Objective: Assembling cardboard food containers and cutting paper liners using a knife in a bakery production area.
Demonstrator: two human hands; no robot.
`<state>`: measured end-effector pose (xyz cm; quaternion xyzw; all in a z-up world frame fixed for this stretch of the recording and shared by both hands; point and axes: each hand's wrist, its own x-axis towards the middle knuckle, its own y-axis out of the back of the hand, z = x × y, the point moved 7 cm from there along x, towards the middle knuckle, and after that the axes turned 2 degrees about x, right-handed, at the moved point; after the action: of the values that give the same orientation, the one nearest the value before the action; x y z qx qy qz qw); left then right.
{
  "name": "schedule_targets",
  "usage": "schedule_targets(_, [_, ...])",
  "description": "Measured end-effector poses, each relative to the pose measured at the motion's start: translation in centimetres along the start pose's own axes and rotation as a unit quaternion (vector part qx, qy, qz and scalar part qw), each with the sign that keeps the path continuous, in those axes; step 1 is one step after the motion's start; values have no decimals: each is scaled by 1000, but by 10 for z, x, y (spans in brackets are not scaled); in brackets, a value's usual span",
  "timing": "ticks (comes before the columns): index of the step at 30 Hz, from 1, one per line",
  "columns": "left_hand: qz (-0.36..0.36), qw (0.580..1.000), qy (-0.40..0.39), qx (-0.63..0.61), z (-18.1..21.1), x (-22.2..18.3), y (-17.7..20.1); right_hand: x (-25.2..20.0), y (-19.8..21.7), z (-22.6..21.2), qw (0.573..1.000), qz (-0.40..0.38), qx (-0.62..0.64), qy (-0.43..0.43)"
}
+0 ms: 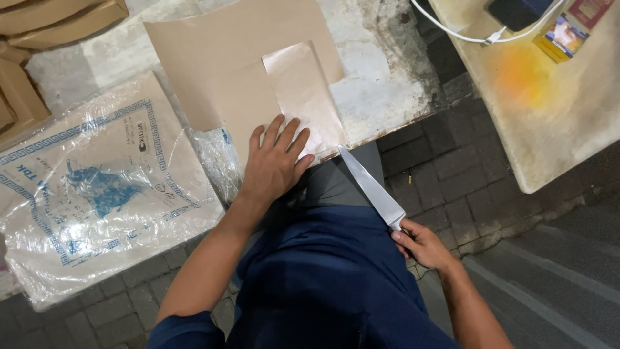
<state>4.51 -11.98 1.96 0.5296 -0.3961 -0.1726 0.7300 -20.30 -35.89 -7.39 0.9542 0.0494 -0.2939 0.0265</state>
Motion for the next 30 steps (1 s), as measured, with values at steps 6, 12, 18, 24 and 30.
schedule_targets(6, [-7, 1000, 7, -5, 0, 0, 0, 1, -1, -1, 1000, -5, 6, 16])
schedule_targets(12, [-1, 1000, 2, -12, 1, 1, 3, 2, -1, 0, 1000, -6, -2, 23])
schedule_targets(18, [-7, 1000, 1, -22, 8, 0, 7, 1, -10, -52, 999, 26, -42, -15])
schedule_targets(24, [-69, 997, 14, -36, 8, 14, 8, 12, -23, -83, 997, 21, -60, -36])
schedule_targets(30, [-150, 982, 45, -108, -6, 63, -21, 34, -38, -100, 999, 16, -40, -20])
